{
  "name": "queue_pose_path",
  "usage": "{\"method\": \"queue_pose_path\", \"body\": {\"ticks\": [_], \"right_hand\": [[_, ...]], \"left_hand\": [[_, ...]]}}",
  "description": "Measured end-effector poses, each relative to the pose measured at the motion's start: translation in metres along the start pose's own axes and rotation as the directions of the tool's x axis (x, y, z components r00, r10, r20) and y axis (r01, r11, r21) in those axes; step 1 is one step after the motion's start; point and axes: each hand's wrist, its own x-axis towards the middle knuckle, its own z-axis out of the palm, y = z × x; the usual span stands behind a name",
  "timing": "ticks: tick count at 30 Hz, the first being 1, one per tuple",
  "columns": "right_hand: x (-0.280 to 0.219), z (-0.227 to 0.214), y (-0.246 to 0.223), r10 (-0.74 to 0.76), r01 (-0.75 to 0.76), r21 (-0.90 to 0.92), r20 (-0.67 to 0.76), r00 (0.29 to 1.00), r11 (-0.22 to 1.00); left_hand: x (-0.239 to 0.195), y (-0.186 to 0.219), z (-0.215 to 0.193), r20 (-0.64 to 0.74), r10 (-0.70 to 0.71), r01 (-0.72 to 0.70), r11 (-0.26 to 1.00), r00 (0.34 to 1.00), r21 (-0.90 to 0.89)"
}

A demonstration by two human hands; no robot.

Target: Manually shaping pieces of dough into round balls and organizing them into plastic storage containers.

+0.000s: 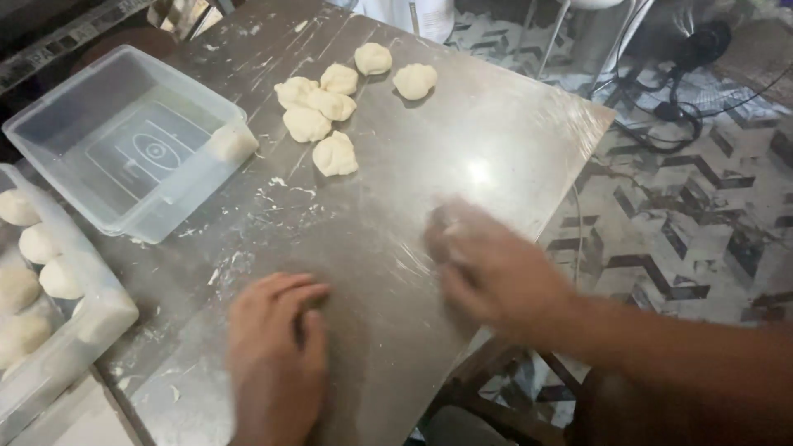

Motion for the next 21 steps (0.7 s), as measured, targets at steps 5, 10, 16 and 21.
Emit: {"method": "queue_pose_path", "body": {"ticks": [5, 10, 16, 21], "right_hand": [[0.061, 0.031, -0.033, -0.257, 0.258, -0.016, 0.042, 0.966, 0.966], [0.114, -0.021, -0.023, -0.031, 0.076, -0.207, 0.216, 0.976, 0.975], [0.058, -0.016, 0.077, -0.207, 0.199, -0.173, -0.026, 0.978, 0.965], [0.023, 0.012, 0.006, -0.077, 0.020, 0.312, 0.172, 0.982, 0.950]], "left_hand": [[0.052, 0.010, 0.031, 0.171, -0.009, 0.029, 0.993, 0.985, -0.115], [0.081, -0.026, 0.045, 0.184, -0.025, 0.072, 0.965, 0.983, -0.252], [0.028, -0.048, -0.006, -0.029, -0.058, 0.059, 0.998, 0.998, 0.024], [0.002, 0.003, 0.000, 0.053, -0.009, 0.014, 0.995, 0.999, -0.097]]}}
